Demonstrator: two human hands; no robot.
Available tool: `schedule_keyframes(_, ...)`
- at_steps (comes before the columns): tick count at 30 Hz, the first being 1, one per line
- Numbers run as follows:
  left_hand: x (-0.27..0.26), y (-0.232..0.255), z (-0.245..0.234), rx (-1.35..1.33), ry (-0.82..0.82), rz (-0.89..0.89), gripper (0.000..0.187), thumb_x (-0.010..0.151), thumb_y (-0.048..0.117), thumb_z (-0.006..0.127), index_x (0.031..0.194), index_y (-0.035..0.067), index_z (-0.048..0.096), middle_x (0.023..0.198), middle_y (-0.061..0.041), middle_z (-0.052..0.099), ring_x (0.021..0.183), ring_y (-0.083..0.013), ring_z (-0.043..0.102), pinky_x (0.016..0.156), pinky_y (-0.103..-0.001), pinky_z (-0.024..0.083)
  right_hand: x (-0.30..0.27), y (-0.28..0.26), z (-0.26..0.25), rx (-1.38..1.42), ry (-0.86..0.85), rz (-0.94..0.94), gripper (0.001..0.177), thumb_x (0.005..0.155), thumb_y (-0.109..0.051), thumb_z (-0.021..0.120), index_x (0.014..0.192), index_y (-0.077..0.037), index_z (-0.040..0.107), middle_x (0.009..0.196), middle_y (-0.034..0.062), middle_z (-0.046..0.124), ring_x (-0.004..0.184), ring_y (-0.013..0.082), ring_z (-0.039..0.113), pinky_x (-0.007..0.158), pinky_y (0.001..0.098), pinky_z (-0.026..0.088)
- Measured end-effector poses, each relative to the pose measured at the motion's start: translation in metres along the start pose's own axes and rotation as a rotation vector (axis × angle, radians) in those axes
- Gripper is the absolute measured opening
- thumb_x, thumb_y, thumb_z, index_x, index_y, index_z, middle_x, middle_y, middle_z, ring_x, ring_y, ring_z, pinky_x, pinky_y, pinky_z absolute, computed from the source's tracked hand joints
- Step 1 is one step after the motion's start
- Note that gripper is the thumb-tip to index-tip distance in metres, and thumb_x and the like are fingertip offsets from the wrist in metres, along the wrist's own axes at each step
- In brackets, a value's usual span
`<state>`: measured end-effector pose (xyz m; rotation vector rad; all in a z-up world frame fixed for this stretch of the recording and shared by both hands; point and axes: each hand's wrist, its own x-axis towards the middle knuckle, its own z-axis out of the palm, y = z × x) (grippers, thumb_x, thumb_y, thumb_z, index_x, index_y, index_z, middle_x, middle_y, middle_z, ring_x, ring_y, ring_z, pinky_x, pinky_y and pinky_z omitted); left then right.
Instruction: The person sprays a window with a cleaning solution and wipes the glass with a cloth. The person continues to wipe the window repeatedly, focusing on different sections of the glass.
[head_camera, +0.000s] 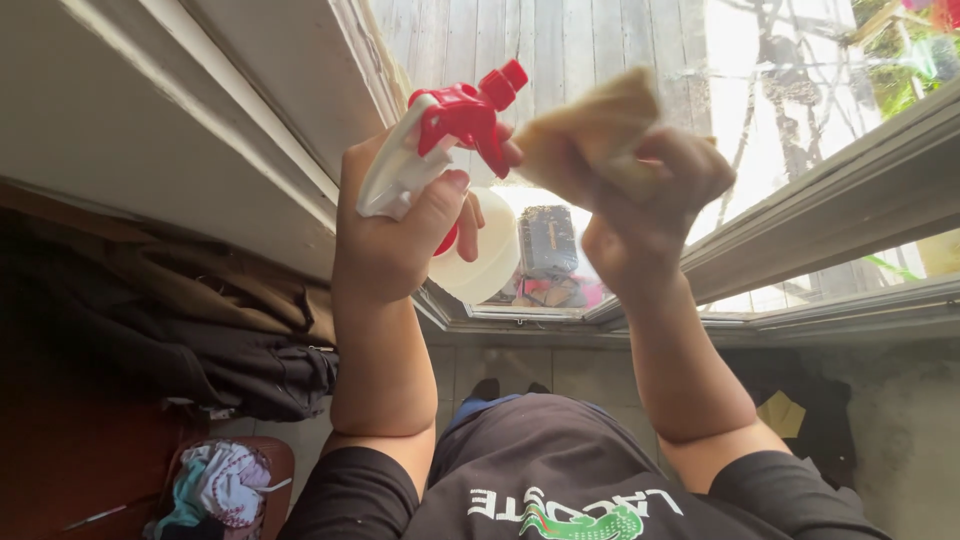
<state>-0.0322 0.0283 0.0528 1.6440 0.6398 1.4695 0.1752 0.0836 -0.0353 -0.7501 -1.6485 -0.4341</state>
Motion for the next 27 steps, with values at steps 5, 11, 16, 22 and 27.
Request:
schedule_keyframes(5, -0.004, 0.0, 0.004, 0.019, 0.091, 0.007, 0.032, 0.089, -0.004, 0.047, 0.119, -0.008, 0.059, 0.097, -0.019, 0.068, 0.051, -0.0181, 0.055, 0.046, -0.026, 0.048, 0.012, 0.018, -0.016, 0.562, 0.204, 0.399, 0.027, 0.09, 0.007, 0.047, 0.113, -0.007, 0.044, 0.111, 0.0057, 0.048, 0.091, 0.0172, 0.046, 0.082, 0.0341, 0.04)
schedule_keyframes(11, -0.011, 0.011, 0.008, 0.05, 0.082, -0.008, 0.034, 0.088, -0.006, 0.046, 0.119, -0.01, 0.059, 0.1, -0.021, 0.07, 0.047, -0.0174, 0.055, 0.045, -0.025, 0.048, 0.005, 0.04, -0.027, -0.086, 0.232, 0.445, 0.077, 0.104, 0.019, 0.065, 0.16, -0.017, 0.024, 0.163, 0.008, 0.031, 0.155, 0.0295, 0.047, 0.137, 0.0421, 0.042)
schedule_keyframes(16, -0.016, 0.022, 0.011, 0.026, 0.081, -0.05, 0.042, 0.083, -0.007, 0.047, 0.124, -0.011, 0.059, 0.107, -0.025, 0.071, 0.051, -0.0159, 0.056, 0.048, -0.023, 0.048, 0.03, 0.007, 0.0, -0.322, 0.095, 0.242, 0.047, 0.115, -0.008, 0.065, 0.151, 0.001, 0.035, 0.131, 0.0252, 0.069, 0.103, 0.0361, 0.076, 0.094, 0.0406, 0.062)
schedule_keyframes(22, -0.024, 0.022, 0.003, -0.026, 0.056, -0.067, 0.037, 0.09, 0.005, 0.052, 0.123, -0.011, 0.059, 0.108, -0.021, 0.071, 0.055, -0.0143, 0.056, 0.052, -0.022, 0.05, 0.032, -0.034, 0.017, -0.09, -0.131, -0.06, 0.039, 0.083, -0.003, 0.079, 0.117, -0.022, 0.08, 0.132, 0.0144, 0.043, 0.108, 0.0323, 0.041, 0.092, 0.0463, 0.026)
schedule_keyframes(27, -0.026, 0.017, -0.014, 0.016, 0.028, -0.07, 0.039, 0.088, -0.001, 0.049, 0.126, -0.01, 0.058, 0.11, -0.023, 0.072, 0.055, -0.0143, 0.056, 0.055, -0.022, 0.048, -0.014, -0.021, 0.025, 0.011, 0.034, 0.187, 0.04, 0.082, 0.015, 0.065, 0.112, -0.01, 0.075, 0.124, 0.0122, 0.035, 0.112, 0.0329, 0.039, 0.094, 0.0437, 0.035)
